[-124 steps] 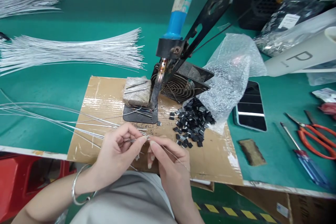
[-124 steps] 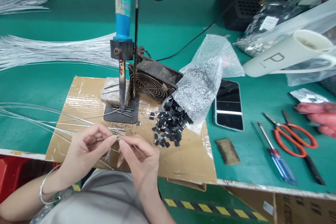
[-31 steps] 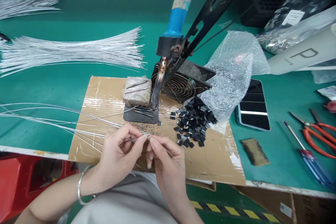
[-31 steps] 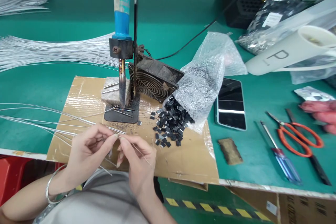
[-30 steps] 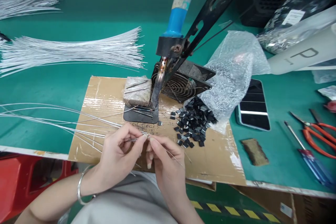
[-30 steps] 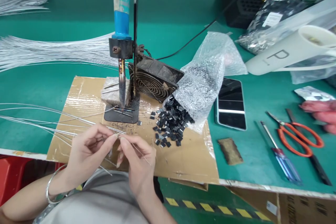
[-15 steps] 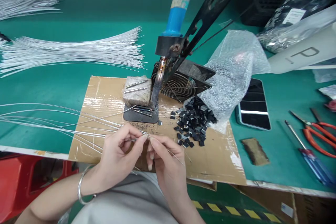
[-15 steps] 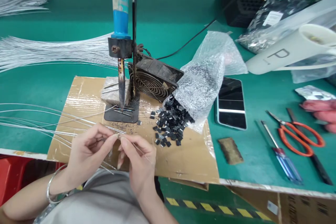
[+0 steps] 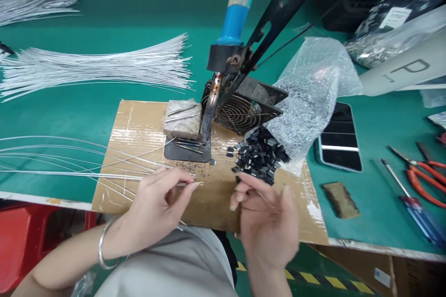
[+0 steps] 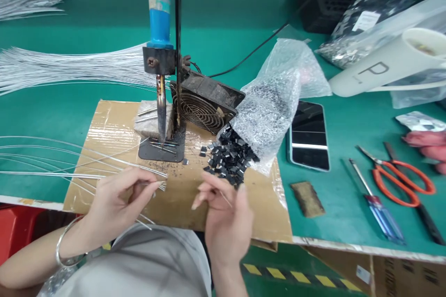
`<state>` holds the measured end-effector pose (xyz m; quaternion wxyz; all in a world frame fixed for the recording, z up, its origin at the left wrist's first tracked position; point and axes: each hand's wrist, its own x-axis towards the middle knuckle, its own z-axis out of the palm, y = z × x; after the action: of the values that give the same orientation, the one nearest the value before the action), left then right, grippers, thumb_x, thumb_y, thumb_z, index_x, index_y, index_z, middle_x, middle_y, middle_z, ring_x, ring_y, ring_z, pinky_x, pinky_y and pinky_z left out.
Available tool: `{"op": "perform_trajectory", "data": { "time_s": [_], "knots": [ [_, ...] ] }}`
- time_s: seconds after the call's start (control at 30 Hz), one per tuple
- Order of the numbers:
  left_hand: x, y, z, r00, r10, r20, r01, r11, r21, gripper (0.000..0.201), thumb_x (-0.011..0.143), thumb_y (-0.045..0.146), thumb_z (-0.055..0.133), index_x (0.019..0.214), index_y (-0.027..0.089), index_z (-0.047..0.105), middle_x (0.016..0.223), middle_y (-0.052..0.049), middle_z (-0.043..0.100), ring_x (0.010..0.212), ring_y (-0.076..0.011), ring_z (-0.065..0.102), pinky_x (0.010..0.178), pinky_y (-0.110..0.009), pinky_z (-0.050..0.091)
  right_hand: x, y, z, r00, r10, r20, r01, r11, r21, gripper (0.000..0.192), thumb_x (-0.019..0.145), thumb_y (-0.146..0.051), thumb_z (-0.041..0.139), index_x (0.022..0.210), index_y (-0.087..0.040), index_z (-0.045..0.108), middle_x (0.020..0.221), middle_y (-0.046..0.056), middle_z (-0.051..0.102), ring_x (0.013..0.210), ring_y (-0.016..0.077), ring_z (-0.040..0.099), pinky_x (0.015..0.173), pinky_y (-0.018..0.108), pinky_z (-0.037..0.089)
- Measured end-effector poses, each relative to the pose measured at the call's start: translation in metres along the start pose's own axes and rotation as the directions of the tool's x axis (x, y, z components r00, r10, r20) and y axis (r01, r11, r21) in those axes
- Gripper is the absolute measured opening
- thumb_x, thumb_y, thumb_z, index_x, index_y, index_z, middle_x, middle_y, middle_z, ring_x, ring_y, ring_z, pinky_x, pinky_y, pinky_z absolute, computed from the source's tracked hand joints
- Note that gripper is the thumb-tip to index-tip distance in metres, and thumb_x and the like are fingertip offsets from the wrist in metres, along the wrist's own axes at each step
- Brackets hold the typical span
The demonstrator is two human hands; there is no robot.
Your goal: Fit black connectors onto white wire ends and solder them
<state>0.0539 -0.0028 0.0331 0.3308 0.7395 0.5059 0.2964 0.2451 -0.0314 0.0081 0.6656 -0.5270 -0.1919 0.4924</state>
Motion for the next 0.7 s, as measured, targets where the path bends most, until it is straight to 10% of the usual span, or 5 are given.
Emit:
{"op": "perform_trajectory", "data": {
  "time_s": [0.43, 0.7],
  "knots": [
    [-0.006, -0.02, -0.005, 0.941, 0.337, 0.001, -0.326, 0.908, 0.265, 0.03, 0.091, 0.009, 0.069, 0.118, 0.021, 0.067, 0.102, -0.007, 0.07, 0.091, -0.0219, 0.062, 0.082, -0.038, 0.052, 0.007, 0.004, -0.023, 0.98, -0.196, -0.031, 0.193, 0.978, -0.078, 0.056, 0.098, -0.062, 0.054, 0.079, -0.02, 0.086, 0.058, 0.006, 0.066, 0.051, 0.0174, 0.059, 0.045, 0.029, 0.048],
    [-0.031, -0.049, -0.057, 0.872, 0.357, 0.334, -0.488, 0.689, 0.536, 0.101, 0.076, 0.069, 0.08, 0.153, 0.015, 0.043, 0.138, -0.022, 0.05, 0.123, -0.0405, 0.054, 0.108, -0.055, 0.045, 0.01, 0.0, -0.028, 0.978, -0.195, 0.072, 0.198, 0.98, -0.032, 0.057, 0.102, -0.059, 0.05, 0.076, -0.023, 0.086, 0.057, 0.005, 0.067, 0.05, 0.0174, 0.06, 0.045, 0.03, 0.047]
  ]
}}
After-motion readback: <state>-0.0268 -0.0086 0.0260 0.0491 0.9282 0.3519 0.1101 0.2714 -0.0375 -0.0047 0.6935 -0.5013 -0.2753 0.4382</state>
